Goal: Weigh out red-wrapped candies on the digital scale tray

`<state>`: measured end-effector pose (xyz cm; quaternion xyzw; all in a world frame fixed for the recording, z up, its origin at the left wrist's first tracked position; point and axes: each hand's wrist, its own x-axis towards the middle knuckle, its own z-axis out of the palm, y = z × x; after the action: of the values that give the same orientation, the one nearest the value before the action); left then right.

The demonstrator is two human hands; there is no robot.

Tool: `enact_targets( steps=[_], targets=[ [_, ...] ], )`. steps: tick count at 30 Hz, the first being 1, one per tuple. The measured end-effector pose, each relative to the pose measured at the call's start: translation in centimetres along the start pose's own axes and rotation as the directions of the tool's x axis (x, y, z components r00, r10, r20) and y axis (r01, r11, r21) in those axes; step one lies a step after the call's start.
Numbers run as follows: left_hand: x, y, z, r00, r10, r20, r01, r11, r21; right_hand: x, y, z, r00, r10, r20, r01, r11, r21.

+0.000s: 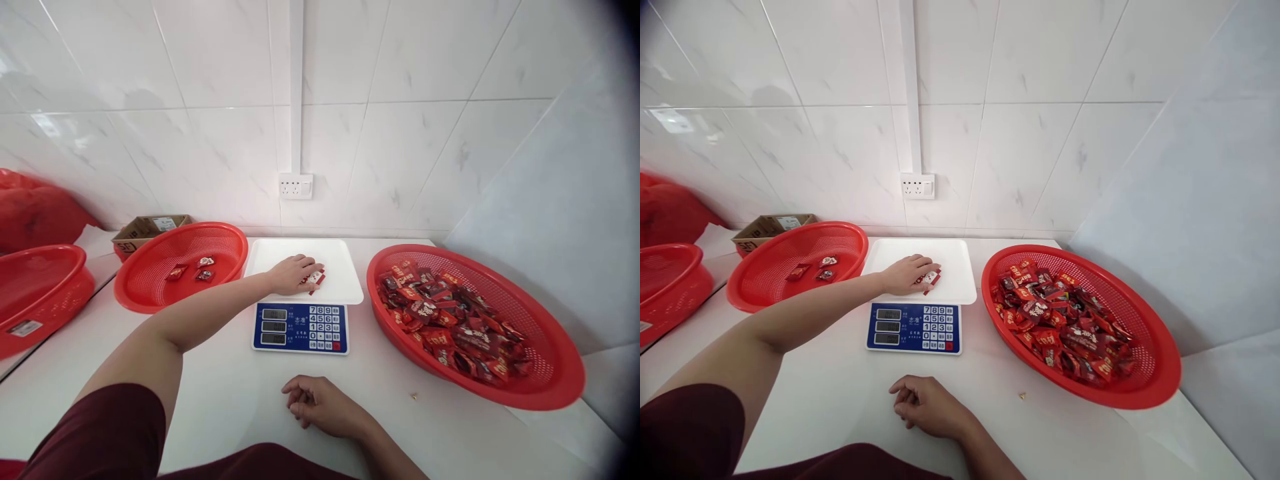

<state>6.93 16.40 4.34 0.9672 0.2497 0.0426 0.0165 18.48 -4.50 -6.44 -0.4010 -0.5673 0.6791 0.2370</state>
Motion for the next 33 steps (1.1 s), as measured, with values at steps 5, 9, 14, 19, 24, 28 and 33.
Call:
enact_targets(
  steps=[5, 9, 14, 19, 24, 28, 33],
  targets=[
    [0.5, -0.1, 0.0, 0.981, -0.183, -0.065, 0.185, 0.983, 0.02, -0.1, -0.5, 0.1, 1.0, 0.015, -0.009, -0.015, 0.999, -0.044],
    [1.1, -0.4, 0.2, 0.949, -0.29, -0.12, 0.291, 0.957, -0.008, -0.2, -0.7, 0.1, 1.0, -0.001, -0.015, 0.001, 0.999, -0.033],
    [0.9, -1.7, -0.6, 0.886, -0.423, -0.189, 0.419, 0.906, -0.065, -0.2, -0.7, 0.1, 1.0, 0.018, -0.016, -0.019, 1.0, -0.023],
    [-2.3, -5.0, -4.1, 0.753, -0.584, -0.304, 0.581, 0.806, -0.111, -0.2, -0.5, 0.0, 1.0, 0.012, -0.005, -0.012, 0.999, -0.038],
    [-8.4, -8.5, -7.7, 0.592, -0.715, -0.372, 0.762, 0.647, -0.03, -0.2, -0.3, 0.0, 1.0, -0.007, 0.0, 0.007, 0.997, -0.071],
    [-10.5, -7.9, -7.1, 0.667, -0.671, -0.325, 0.717, 0.696, 0.034, -0.3, -0.5, 0.1, 1.0, -0.008, -0.003, 0.008, 0.995, -0.099],
    [-7.7, -1.6, -3.5, 0.924, -0.358, -0.13, 0.351, 0.933, -0.075, -0.3, -0.6, 0.2, 0.999, 0.054, -0.003, -0.054, 0.997, -0.051]
  ],
)
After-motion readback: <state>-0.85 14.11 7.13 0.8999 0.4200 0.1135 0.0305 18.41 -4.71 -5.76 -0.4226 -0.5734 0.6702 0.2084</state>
